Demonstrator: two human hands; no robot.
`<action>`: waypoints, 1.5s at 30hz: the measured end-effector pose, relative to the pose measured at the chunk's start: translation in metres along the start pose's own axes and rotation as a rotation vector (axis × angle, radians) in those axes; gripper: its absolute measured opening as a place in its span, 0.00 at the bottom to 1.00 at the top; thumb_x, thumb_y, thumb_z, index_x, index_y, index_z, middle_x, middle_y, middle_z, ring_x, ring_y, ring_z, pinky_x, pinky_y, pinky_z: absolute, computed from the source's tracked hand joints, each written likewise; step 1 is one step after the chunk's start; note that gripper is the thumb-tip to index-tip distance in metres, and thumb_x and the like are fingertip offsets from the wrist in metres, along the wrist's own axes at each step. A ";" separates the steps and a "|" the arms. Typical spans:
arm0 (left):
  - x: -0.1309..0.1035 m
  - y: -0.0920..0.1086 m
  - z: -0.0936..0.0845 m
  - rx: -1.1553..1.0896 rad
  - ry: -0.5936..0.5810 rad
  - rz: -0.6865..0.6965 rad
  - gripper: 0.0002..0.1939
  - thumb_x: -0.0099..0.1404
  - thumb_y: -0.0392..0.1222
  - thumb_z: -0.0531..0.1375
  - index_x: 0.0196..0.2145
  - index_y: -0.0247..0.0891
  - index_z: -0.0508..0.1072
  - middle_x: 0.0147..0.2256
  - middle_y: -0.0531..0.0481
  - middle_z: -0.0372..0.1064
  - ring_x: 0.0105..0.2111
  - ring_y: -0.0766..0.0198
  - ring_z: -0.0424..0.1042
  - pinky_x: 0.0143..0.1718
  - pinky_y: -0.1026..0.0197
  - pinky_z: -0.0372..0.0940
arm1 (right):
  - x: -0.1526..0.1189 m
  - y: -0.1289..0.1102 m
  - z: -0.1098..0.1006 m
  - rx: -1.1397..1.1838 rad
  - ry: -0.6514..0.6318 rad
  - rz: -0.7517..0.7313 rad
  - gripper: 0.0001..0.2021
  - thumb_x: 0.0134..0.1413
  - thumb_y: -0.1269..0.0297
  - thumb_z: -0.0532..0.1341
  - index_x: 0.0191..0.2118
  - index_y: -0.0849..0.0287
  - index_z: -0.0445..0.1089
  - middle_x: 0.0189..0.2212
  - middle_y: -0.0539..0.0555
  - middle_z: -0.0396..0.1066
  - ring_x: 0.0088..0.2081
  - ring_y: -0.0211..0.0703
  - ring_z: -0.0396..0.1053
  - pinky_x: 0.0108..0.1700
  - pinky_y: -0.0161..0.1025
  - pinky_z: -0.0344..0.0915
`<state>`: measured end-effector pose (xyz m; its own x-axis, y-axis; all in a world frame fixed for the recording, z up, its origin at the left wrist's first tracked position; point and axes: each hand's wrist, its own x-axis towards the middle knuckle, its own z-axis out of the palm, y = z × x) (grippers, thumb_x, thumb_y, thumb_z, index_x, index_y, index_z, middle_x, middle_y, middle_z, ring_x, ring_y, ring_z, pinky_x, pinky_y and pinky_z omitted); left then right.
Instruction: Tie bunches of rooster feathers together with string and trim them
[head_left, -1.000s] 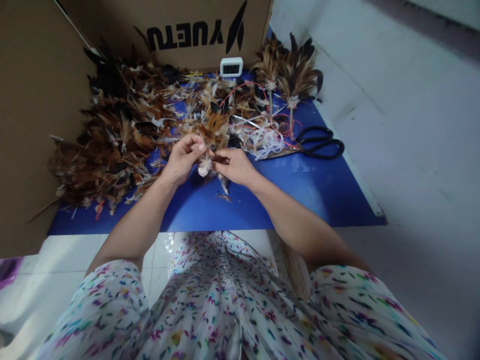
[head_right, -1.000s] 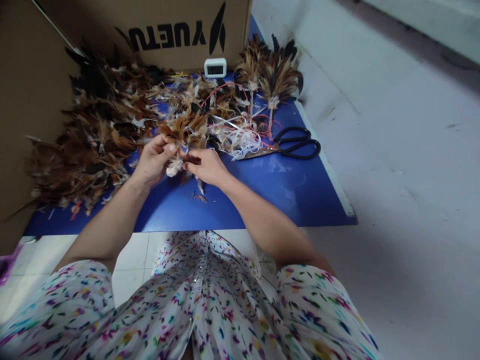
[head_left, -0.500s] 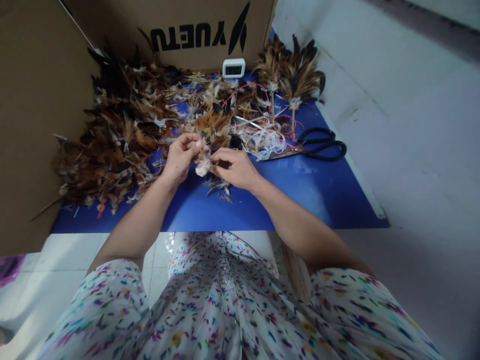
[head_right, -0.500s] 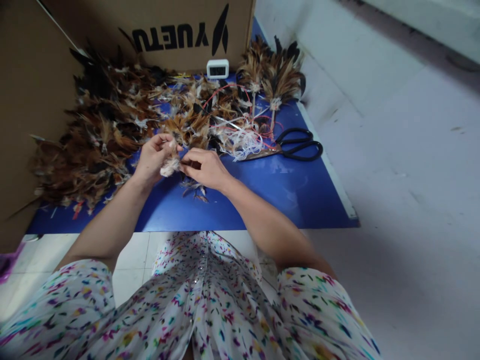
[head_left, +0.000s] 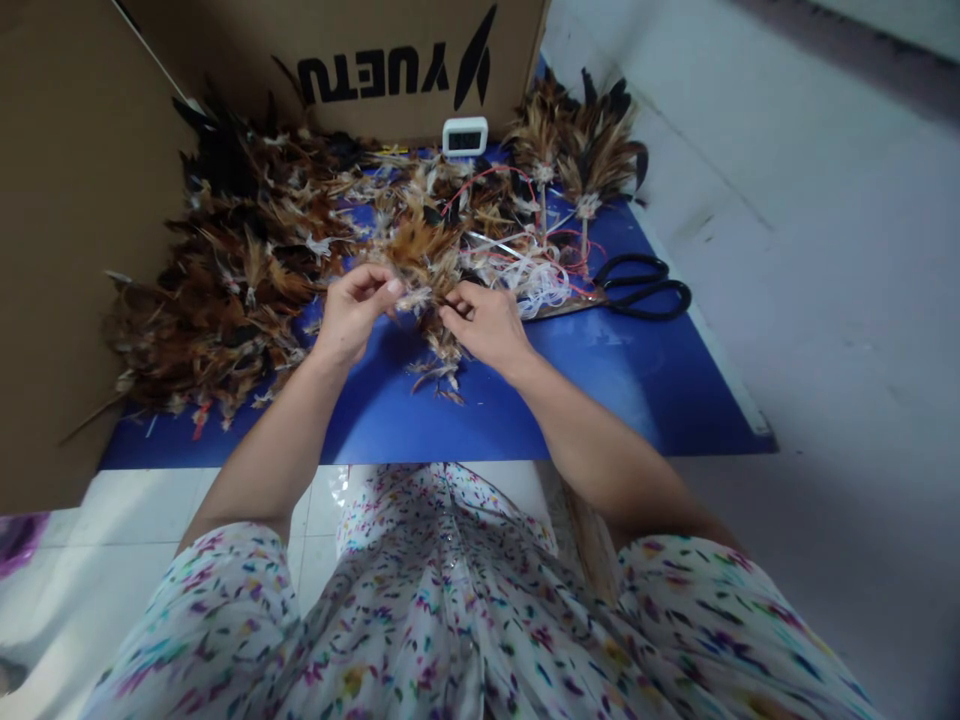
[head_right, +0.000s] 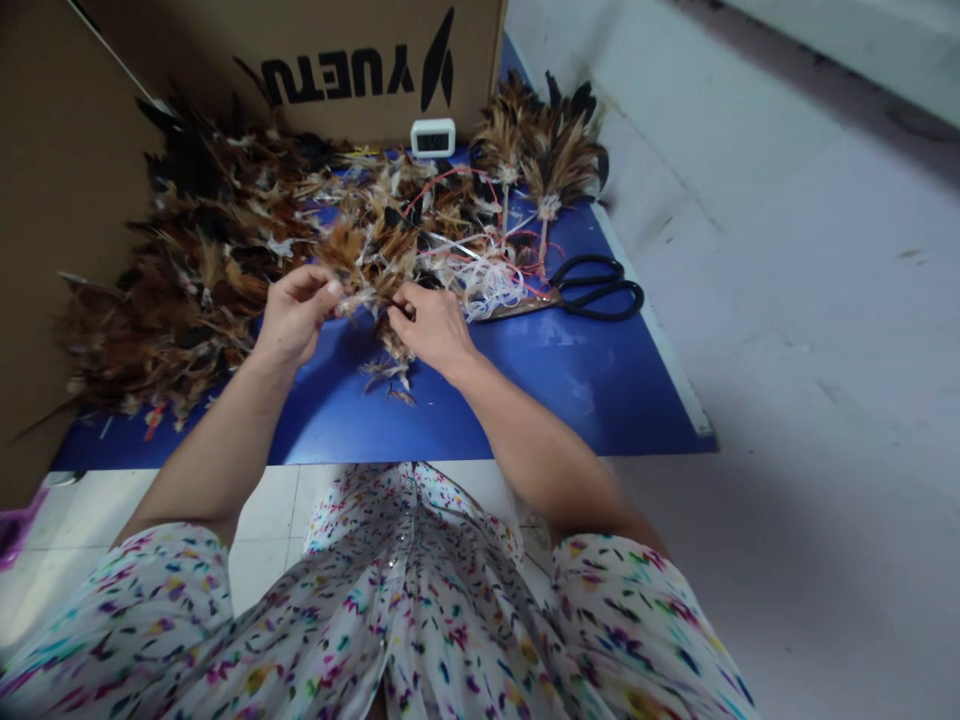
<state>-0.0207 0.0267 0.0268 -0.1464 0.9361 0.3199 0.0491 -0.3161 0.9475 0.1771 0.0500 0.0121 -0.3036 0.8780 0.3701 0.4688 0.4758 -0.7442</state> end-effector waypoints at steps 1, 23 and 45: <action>-0.001 0.001 0.001 0.013 -0.021 0.013 0.20 0.50 0.54 0.74 0.28 0.38 0.73 0.25 0.55 0.70 0.21 0.72 0.66 0.25 0.67 0.65 | 0.000 -0.001 -0.001 -0.025 0.008 0.004 0.05 0.54 0.65 0.62 0.33 0.60 0.74 0.25 0.50 0.71 0.28 0.37 0.65 0.36 0.38 0.61; 0.010 0.003 -0.021 0.104 0.098 -0.007 0.21 0.55 0.56 0.72 0.32 0.40 0.70 0.23 0.54 0.73 0.26 0.63 0.77 0.27 0.62 0.73 | -0.001 -0.004 -0.005 -0.038 0.054 -0.056 0.04 0.56 0.70 0.60 0.35 0.59 0.73 0.27 0.51 0.74 0.30 0.39 0.70 0.37 0.37 0.65; -0.013 0.036 -0.136 1.227 0.379 0.301 0.05 0.62 0.40 0.61 0.36 0.39 0.77 0.37 0.46 0.73 0.45 0.52 0.70 0.54 0.45 0.63 | -0.001 -0.012 -0.011 -0.157 0.000 -0.046 0.07 0.58 0.71 0.59 0.34 0.58 0.75 0.29 0.52 0.75 0.32 0.43 0.72 0.41 0.41 0.66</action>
<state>-0.1519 -0.0179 0.0571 -0.2287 0.6897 0.6871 0.9570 0.0300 0.2885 0.1806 0.0444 0.0264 -0.3278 0.8552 0.4015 0.5782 0.5177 -0.6306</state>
